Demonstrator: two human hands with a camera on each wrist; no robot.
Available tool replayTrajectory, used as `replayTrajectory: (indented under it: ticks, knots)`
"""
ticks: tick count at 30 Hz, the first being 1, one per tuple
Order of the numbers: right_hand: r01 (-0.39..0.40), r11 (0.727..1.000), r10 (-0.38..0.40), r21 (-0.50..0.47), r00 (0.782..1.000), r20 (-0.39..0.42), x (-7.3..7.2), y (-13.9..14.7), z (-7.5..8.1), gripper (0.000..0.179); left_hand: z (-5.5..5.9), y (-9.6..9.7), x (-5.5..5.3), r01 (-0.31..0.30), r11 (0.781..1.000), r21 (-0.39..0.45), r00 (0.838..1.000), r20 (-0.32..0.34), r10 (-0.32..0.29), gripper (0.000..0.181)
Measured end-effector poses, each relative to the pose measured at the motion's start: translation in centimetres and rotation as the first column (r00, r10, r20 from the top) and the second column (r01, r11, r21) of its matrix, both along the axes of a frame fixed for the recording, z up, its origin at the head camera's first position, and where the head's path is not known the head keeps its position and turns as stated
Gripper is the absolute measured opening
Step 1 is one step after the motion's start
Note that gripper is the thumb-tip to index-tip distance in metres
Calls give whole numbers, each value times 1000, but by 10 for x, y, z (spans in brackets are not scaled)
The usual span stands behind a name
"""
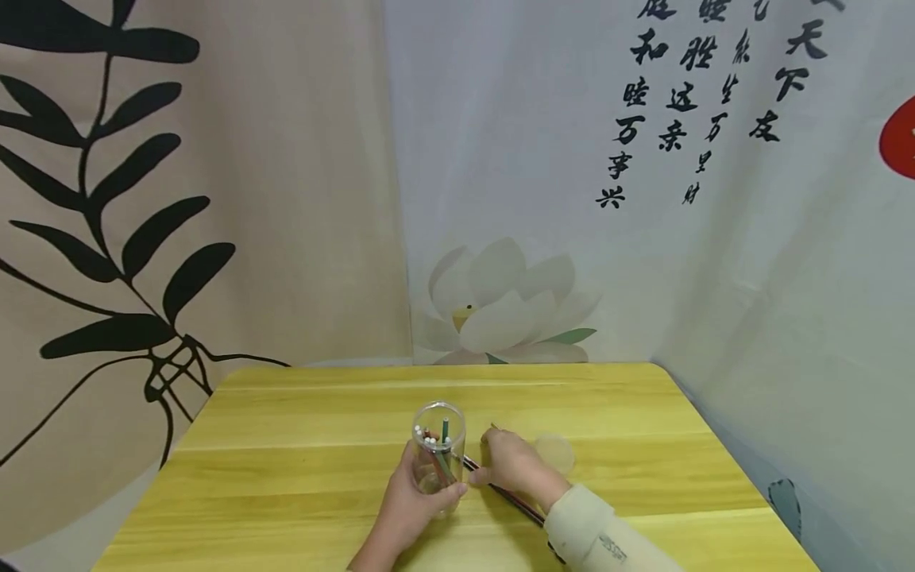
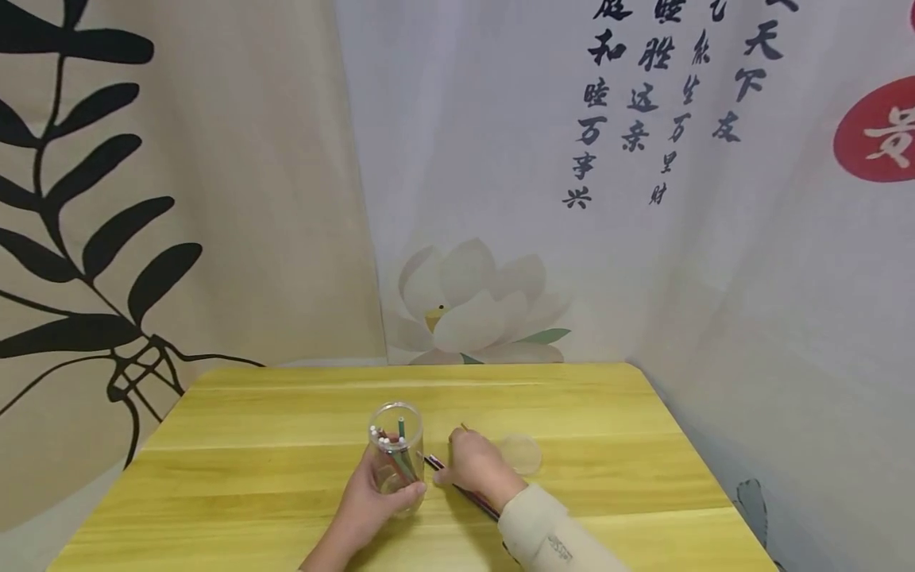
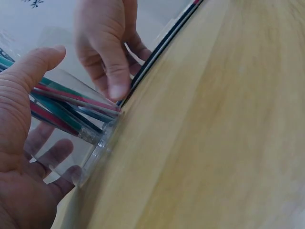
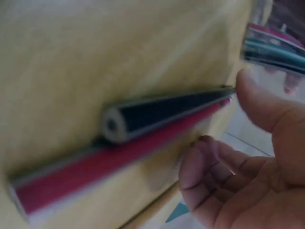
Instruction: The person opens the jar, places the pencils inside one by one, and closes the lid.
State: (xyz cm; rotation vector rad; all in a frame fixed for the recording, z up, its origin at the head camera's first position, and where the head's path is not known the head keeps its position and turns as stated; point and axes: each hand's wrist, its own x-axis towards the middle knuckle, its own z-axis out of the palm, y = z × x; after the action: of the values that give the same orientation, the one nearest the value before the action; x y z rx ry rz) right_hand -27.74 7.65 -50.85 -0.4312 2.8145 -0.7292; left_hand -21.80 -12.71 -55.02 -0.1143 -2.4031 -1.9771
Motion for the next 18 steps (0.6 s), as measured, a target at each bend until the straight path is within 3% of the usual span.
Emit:
replayTrajectory:
  ticks: [9, 18]
  knots:
    - [-87, 995, 89, 46, 995, -40, 2, -5, -2, 23, 1, 1, -1, 0, 1000, 5, 1000, -1, 0, 90]
    - [-129, 990, 131, 61, 991, -18, 2, -6, 1, 13, 1, 0, -1, 0, 1000, 15, 1000, 2, 0, 89]
